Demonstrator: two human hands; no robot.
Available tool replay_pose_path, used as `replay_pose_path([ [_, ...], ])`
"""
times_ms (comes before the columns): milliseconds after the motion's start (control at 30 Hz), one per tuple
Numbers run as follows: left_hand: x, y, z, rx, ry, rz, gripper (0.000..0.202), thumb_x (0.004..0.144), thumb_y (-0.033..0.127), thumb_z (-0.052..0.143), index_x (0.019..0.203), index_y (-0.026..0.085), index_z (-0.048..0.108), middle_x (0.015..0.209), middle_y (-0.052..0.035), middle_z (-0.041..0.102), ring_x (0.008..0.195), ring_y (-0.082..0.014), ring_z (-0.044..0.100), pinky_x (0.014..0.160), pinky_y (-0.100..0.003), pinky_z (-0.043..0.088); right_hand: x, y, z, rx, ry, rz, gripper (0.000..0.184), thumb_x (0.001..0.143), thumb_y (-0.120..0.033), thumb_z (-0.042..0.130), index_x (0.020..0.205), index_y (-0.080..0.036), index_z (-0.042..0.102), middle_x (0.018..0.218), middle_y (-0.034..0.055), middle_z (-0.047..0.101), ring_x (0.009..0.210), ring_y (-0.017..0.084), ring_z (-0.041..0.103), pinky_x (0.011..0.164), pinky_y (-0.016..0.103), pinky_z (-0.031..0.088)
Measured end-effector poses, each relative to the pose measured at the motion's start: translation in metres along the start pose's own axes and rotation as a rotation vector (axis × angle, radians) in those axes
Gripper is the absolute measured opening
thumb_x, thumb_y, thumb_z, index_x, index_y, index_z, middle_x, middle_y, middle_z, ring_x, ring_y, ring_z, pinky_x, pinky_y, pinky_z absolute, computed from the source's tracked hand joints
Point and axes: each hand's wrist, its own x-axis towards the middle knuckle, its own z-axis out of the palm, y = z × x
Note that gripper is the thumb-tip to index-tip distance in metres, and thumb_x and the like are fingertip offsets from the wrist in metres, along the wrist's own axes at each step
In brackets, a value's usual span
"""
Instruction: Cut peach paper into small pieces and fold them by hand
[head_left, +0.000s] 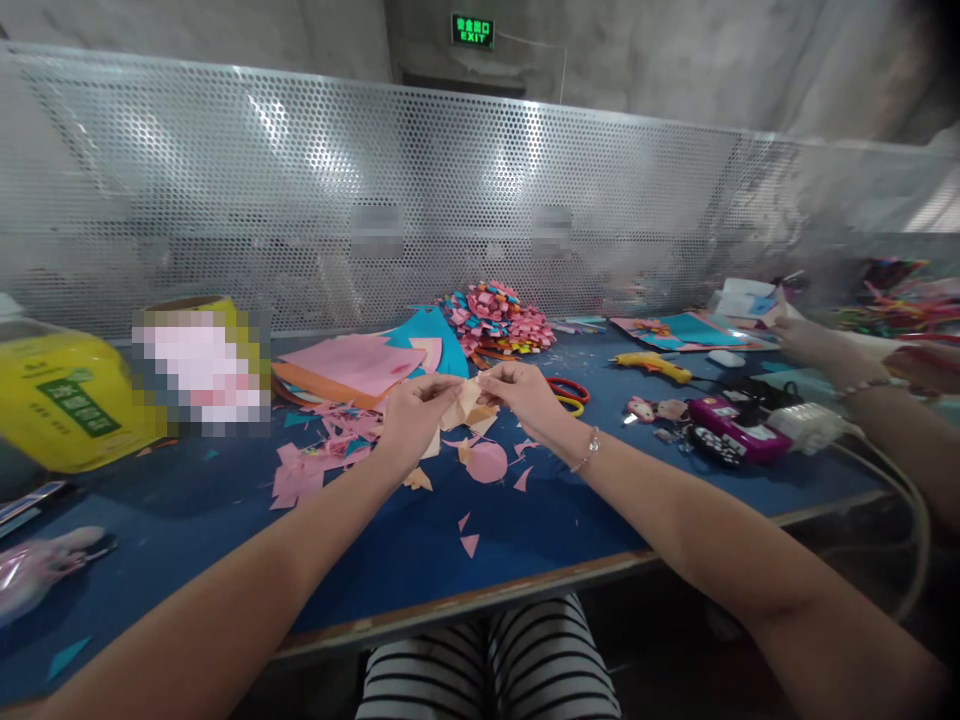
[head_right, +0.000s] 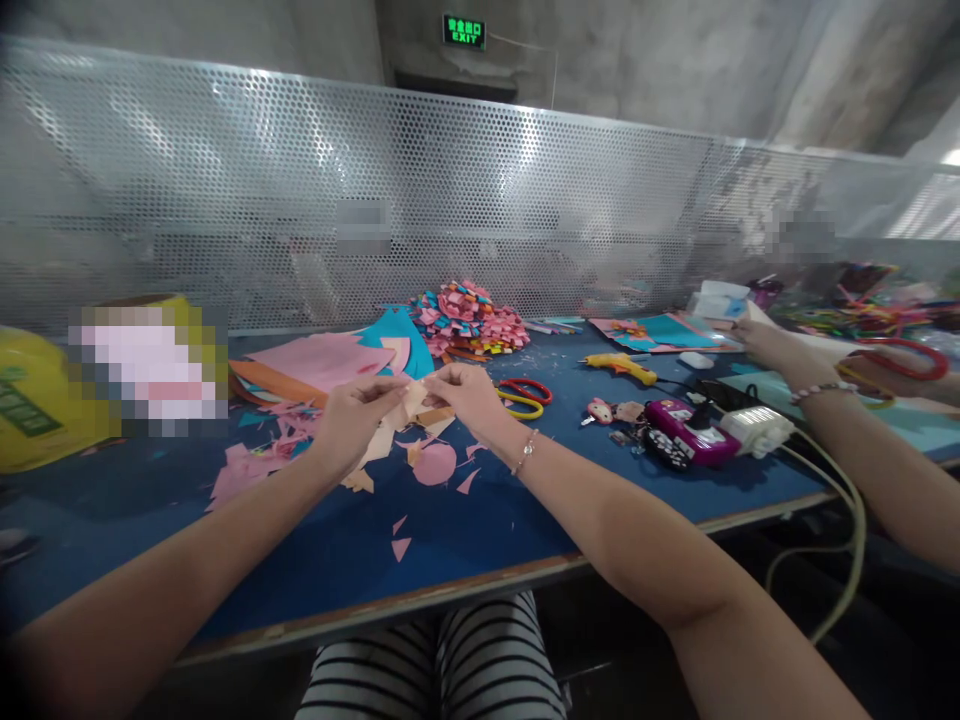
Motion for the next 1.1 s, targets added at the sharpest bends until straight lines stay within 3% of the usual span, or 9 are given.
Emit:
replay_pose_path([
  [400, 0.002, -0.007, 0.001, -0.024, 0.014, 0.014, 0.022, 0.062, 0.036, 0.066, 0.074, 0.018, 0.070, 0.074, -0.0040, 0.069, 0.070, -0.0174, 0.061, 0.064, -0.027, 0.045, 0.000, 0.004, 0.005, -0.077, -0.046, 0.025, 0.031, 0.054, -0.039, 0.073, 0.062, -0.015, 0.054, 0.057, -0.0013, 0.056, 0.053, 0.008, 0.053, 0.054, 0.022, 0.045],
  [867, 0.003, -0.008, 0.003, -0.116, 0.043, -0.067, 0.020, 0.060, 0.034, 0.066, 0.071, 0.017, 0.068, 0.067, -0.0019, 0.066, 0.058, -0.0121, 0.055, 0.054, -0.024, 0.042, 0.000, 0.011, 0.004, -0.189, -0.126, -0.036, 0.022, 0.057, -0.023, 0.068, 0.065, -0.015, 0.049, 0.059, -0.0033, 0.055, 0.057, 0.010, 0.057, 0.055, 0.022, 0.046],
  [1100, 0.008, -0.019, 0.004, -0.134, 0.057, -0.060, 0.021, 0.058, 0.032, 0.068, 0.071, 0.016, 0.068, 0.071, -0.0032, 0.067, 0.064, -0.0138, 0.057, 0.060, -0.026, 0.044, 0.001, 0.011, 0.001, -0.179, -0.194, 0.048, 0.020, 0.061, -0.021, 0.065, 0.076, -0.015, 0.052, 0.069, 0.0011, 0.060, 0.063, 0.012, 0.060, 0.059, 0.024, 0.047],
])
